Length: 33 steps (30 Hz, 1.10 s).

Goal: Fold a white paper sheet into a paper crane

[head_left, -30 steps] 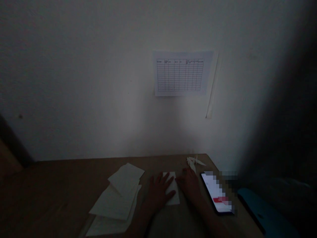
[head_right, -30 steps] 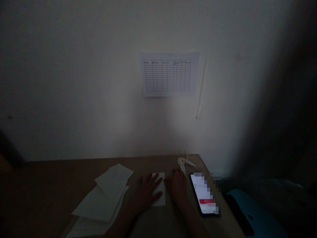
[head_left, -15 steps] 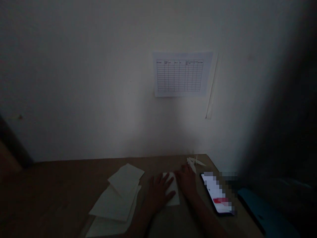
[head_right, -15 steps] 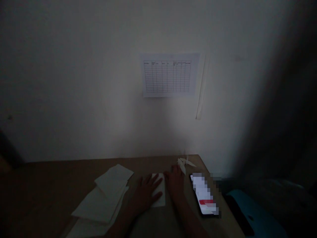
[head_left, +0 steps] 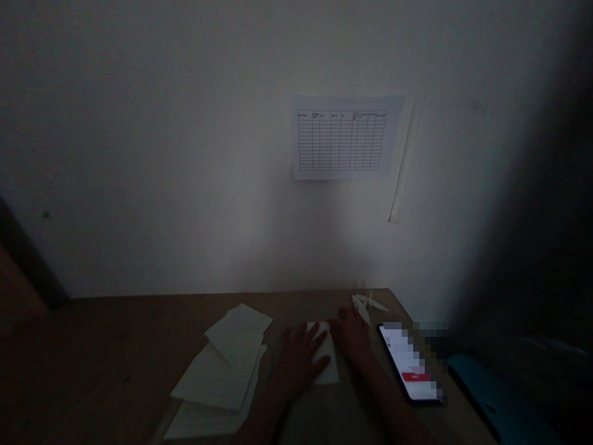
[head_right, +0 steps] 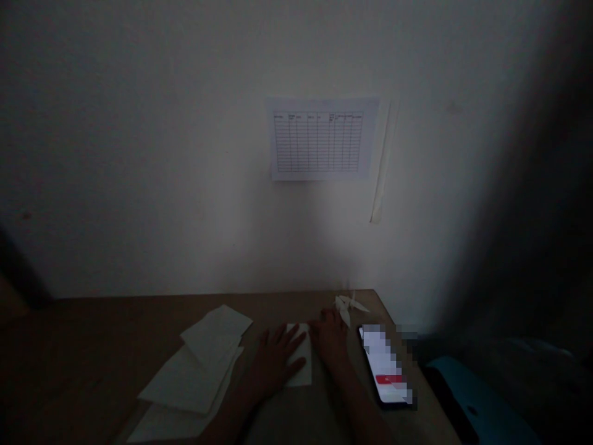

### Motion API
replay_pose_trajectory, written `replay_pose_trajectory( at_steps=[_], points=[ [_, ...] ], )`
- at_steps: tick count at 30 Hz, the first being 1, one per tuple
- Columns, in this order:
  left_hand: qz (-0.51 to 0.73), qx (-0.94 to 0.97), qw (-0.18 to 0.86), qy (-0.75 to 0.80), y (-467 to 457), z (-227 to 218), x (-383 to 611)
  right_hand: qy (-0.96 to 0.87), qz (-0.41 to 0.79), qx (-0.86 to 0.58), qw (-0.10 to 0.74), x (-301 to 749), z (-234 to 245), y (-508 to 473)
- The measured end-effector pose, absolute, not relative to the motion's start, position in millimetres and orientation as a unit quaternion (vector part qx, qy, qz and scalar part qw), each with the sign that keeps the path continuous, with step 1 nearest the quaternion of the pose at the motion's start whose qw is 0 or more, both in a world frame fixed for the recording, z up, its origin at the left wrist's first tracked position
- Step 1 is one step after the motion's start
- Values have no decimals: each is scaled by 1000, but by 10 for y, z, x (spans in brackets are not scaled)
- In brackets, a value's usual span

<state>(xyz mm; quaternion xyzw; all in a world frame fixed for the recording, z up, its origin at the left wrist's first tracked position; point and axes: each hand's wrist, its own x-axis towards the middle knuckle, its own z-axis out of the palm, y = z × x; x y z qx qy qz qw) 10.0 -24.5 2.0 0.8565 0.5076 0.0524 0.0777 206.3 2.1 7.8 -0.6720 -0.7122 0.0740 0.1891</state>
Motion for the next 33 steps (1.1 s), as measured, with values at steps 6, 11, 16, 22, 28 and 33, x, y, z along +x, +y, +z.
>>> replay_pose_trajectory(
  at_steps=[6,11,16,22,28,33],
  points=[
    [43,856,82,509,-272,86,107,-735,102,-649,169,2150,123,-8],
    [41,857,77,508,-271,100,115,-744,124,-633,175,2199,59,-63],
    [48,858,72,506,-255,44,105,-753,155,-617,170,2269,-23,-133],
    [66,858,82,502,-226,-22,79,-756,182,-606,166,2327,-83,-278],
    [58,853,96,509,-252,38,95,-756,204,-599,168,2355,-52,-453],
    [56,852,108,510,-271,100,104,-758,210,-595,165,2389,-35,-532]
  ],
)
